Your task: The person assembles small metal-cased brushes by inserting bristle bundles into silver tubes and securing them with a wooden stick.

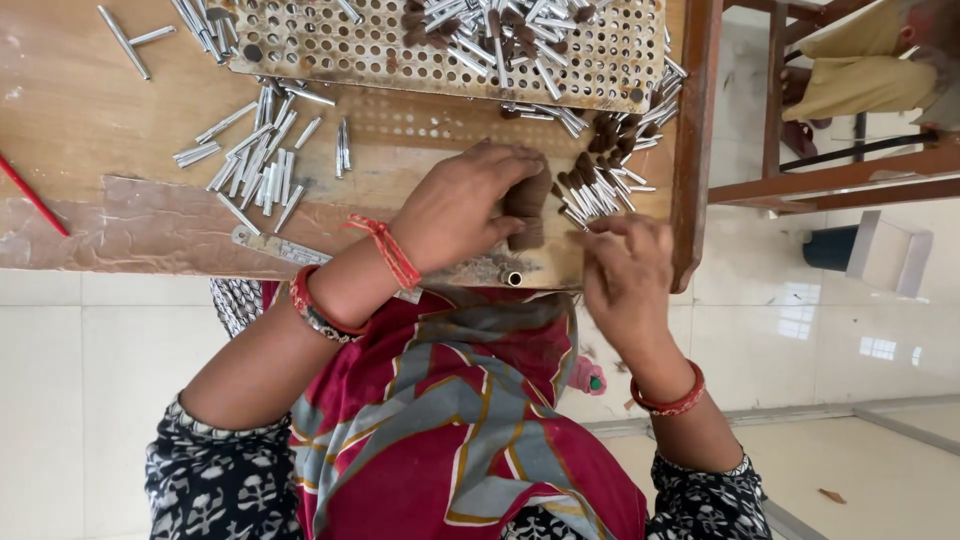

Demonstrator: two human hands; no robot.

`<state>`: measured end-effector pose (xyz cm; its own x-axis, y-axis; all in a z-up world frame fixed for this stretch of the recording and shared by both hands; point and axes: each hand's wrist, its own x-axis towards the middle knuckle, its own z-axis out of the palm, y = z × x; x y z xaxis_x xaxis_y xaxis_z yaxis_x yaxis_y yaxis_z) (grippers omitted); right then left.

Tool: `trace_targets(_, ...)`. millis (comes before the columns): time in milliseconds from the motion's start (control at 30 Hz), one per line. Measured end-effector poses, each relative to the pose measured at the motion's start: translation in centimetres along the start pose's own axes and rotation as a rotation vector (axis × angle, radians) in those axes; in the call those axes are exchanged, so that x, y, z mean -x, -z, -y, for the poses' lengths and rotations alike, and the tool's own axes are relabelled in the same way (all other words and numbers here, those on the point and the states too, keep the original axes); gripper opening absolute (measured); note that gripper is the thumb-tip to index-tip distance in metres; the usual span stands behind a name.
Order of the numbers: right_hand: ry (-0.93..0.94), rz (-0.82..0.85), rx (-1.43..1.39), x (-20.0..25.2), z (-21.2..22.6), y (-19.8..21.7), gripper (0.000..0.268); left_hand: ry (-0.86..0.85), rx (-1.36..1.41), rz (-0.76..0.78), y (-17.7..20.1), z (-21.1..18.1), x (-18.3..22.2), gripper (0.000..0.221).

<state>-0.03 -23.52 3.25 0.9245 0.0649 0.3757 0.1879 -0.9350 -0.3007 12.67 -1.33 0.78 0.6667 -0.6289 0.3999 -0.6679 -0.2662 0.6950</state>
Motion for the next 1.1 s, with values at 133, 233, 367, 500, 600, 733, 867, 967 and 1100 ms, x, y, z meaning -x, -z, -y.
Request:
trace_targets(133, 0.090, 0.158, -0.077, 1.2, 1.2, -1.2, 0.038, 0.024, 0.003, 0.096, -1.2, -0.1, -0.4, 0.057)
trace_targets(233, 0.117, 0.173, -0.101, 1.4, 1.1, -2.0, 0.043, 0.043, -0.009, 0.106, -1.7, -0.3, -0.2, 0.052)
trace_targets(367, 0.114, 0.124, -0.060, 0.8, 1.1, -2.4, 0.042, 0.048, -0.011, 0.083, -1.9, -0.4, 0.0, 0.049)
trace_targets(500, 0.094, 0.183, -0.047, 0.6, 1.2, -2.0, 0.042, 0.042, 0.012, 0.033, -1.8, -0.4, 0.1, 0.055)
trace_targets(600, 0.094, 0.187, -0.072, 1.0, 1.6, -1.3, 0.040, 0.077, 0.060, 0.042, -1.5, -0.9, 0.0, 0.067)
trace_targets(733, 0.109, 0.138, -0.094, 1.4, 1.5, -1.3, 0.028, 0.127, 0.087, 0.104, -2.2, -0.9, -0.1, 0.081)
trace_targets(867, 0.141, 0.114, -0.101, 1.6, 0.9, -2.0, 0.026, 0.150, 0.023, 0.136, -2.9, -1.0, -0.5, 0.090)
trace_targets(967, 0.173, 0.089, -0.064, 1.7, 0.7, -2.4, 0.025, 0.179, -0.026, 0.152, -3.3, -1.2, -0.6, 0.090)
trace_targets(1100, 0.223, 0.062, -0.035, 1.4, 1.0, -2.5, 0.019, 0.199, -0.078, 0.171, -3.8, -0.9, -0.6, 0.089)
